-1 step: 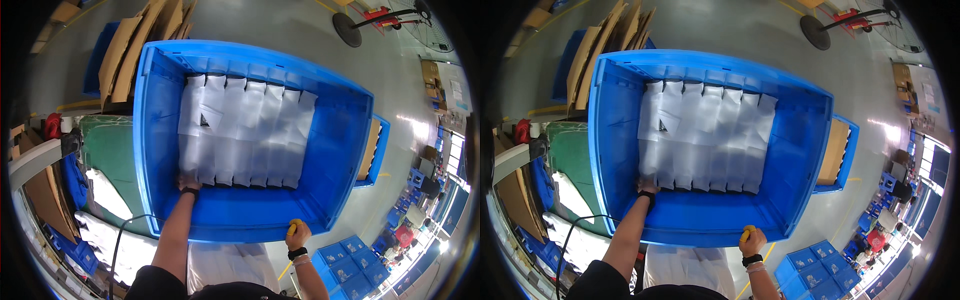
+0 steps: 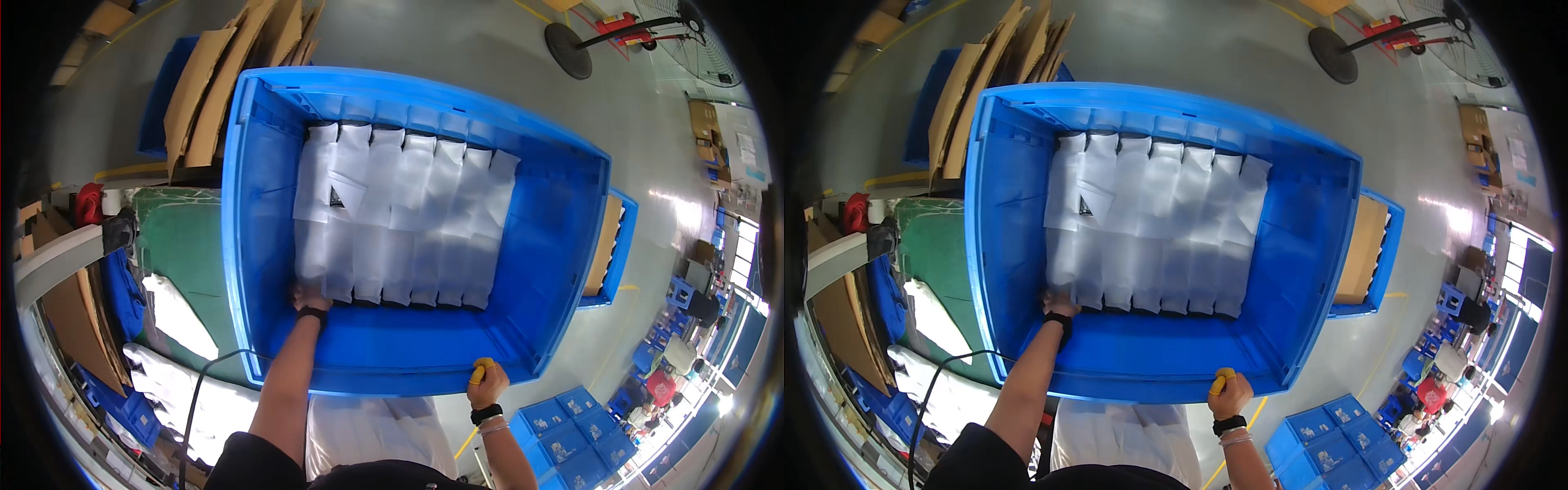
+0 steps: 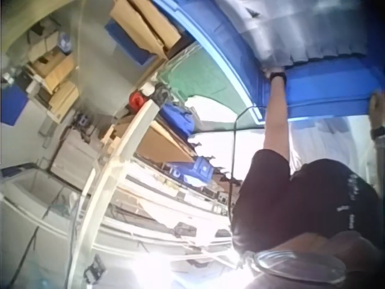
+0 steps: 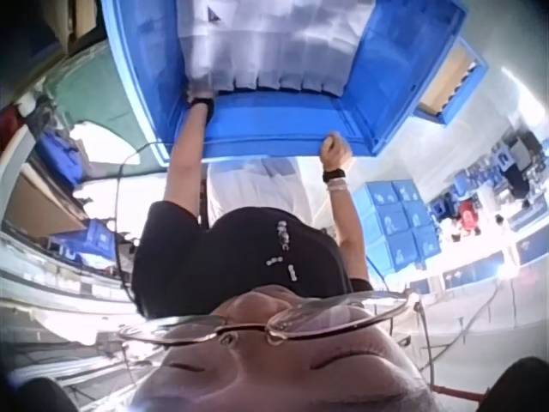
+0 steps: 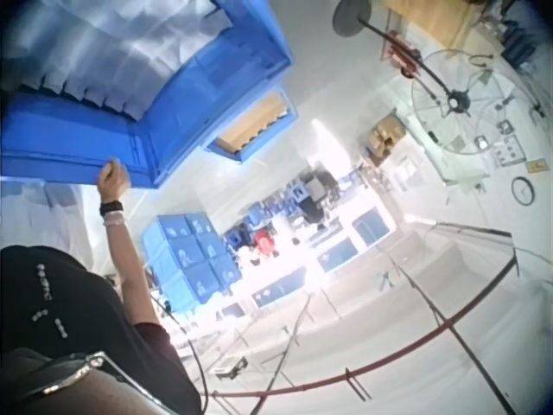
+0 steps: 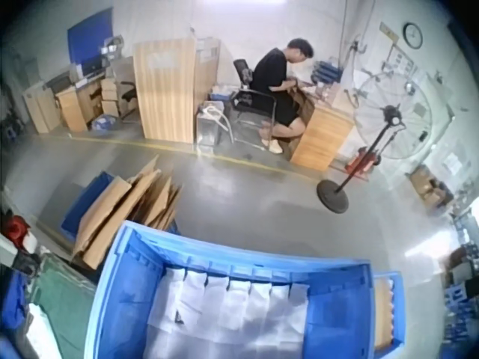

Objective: The worker is inserting black plastic components into white foam sleeves, stacking them on cardboard, and then organizing them into blue storage bins for transport.

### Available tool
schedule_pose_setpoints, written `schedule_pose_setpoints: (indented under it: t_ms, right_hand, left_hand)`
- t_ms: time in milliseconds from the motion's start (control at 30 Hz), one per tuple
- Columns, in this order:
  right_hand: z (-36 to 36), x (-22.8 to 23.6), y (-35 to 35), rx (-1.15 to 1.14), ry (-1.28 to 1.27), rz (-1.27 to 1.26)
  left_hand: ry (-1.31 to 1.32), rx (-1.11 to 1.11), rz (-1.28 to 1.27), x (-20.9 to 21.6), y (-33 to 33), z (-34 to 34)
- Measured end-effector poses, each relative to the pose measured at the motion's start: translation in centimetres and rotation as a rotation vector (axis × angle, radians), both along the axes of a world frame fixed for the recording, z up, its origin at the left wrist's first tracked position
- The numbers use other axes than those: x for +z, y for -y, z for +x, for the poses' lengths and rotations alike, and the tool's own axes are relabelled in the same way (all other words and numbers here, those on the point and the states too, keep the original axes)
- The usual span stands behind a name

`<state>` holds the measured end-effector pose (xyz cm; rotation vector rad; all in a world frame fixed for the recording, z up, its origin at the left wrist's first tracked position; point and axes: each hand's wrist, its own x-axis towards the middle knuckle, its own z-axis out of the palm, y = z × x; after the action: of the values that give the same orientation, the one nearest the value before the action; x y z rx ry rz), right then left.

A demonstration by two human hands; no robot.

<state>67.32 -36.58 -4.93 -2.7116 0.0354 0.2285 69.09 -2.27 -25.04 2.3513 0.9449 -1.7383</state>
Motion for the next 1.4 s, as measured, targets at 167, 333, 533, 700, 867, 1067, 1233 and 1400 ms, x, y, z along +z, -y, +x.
schedule_pose_setpoints:
  t_ms: [167,333,533,700,867,1067,1233,1400]
  right_hand:
    - [1.3,-0.1,-0.7,0.022,-0.005,-0.015]
    - [0.7,-0.9,-0.2,0.035,0.094,-0.041]
    - [0.5,-0.4,0.2,0.036,0.097,-0.054]
    - [0.5,-0.9,-0.5,0.045,0.125,-0.016]
    - [0.6,-0.6,-0.5,0.024,0.066,-0.001]
    - [0.7,-0.8,-0.2,0.023,0.072,-0.011]
    - [0.5,-1.2,0.0,0.010,0.126,-0.009]
    - [0.6,-0.8,-0.6,0.031,0.123,0.010]
  left_hand:
    - [0.025,0.108,-0.376,0.5,-1.1,2.1]
    - [0.512,0.109,-0.234,0.1,0.3,-0.7]
    - [0.531,0.834,-0.046,-4.6,-0.6,-0.3]
    - [0.479,1.043,-0.229,-11.4,-6.5,-3.8]
    - [0.466,1.809,-0.458,-13.6,-8.0,-4.2]
    - [0.564,2.157,-0.364,-13.4,-6.0,-2.7]
    - [0.709,2.123,-0.386,-12.6,-5.2,-3.7]
    - [0.648,2.251,-0.532,-12.6,-7.5,-5.6]
